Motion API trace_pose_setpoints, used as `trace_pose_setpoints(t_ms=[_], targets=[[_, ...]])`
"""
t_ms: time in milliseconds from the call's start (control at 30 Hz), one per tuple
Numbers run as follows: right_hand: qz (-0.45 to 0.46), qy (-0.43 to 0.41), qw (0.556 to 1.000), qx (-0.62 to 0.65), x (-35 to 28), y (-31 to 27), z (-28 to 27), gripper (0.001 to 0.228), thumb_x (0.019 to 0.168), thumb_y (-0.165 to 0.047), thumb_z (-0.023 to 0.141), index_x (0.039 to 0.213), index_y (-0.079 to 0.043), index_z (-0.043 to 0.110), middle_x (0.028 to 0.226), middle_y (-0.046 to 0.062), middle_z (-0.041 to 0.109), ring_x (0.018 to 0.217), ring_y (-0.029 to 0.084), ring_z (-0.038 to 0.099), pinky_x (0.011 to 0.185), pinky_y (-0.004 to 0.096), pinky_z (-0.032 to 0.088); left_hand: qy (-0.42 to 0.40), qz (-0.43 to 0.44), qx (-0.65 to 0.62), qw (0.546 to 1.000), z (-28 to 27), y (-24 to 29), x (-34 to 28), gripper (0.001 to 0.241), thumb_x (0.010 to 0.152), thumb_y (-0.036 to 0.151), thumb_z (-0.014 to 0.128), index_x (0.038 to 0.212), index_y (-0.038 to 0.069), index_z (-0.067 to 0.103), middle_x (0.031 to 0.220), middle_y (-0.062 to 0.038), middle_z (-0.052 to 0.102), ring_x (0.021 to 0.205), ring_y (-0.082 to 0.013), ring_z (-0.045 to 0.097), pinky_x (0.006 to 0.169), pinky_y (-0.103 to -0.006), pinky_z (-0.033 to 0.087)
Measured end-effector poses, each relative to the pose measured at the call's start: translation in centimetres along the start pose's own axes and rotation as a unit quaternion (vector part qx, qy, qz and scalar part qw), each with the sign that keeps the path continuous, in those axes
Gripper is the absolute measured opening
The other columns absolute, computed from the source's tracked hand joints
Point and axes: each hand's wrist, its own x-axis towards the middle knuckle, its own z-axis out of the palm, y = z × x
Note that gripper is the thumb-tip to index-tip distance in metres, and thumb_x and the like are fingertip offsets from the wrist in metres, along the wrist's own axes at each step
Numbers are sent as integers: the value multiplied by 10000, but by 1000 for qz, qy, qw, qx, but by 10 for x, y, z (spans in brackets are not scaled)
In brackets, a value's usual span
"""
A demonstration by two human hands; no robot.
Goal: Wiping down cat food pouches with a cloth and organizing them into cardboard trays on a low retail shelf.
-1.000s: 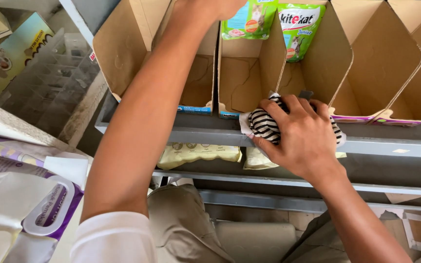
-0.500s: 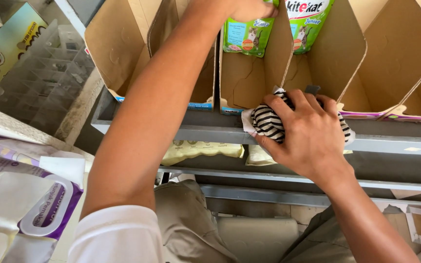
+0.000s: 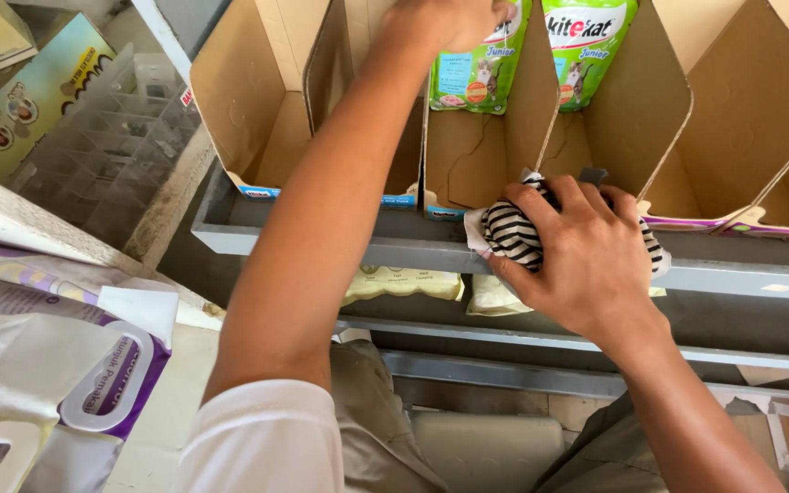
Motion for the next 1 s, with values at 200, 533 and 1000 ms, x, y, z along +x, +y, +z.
trace_pose_setpoints(t_ms=[200, 533, 1000], targets=[[3, -13, 1000, 7, 0, 2, 2, 650, 783, -561, 730, 1299, -172, 666, 1156, 131, 669, 850, 352, 659, 963, 521, 447, 9, 14, -24, 1000, -11, 8, -18, 455, 1067, 469, 449, 1188, 95, 679, 801, -64, 746, 512, -235, 629, 514, -453, 544], [7, -18, 1000, 15, 1, 0, -5, 645, 807, -538, 713, 1330, -168, 637, 1106, 141, 654, 920, 354, 662, 937, 525, 445, 67, 129, -82, 986, -36, 16, -45, 391, 1021, 191, 485, 1401, 251, 550, 1072, -20, 795, 663, -238, 728, 596, -448, 576], [6, -14, 1000, 11, 0, 0, -4, 709, 762, -523, 721, 1354, -144, 628, 1112, 142, 677, 897, 356, 667, 954, 519, 446, 140, -87, 48, 985, -26, -35, -33, 646, 970, 489, 239, 1012, 164, 797, 1112, -135, 768, 924, -446, 704, 919, -623, 413]])
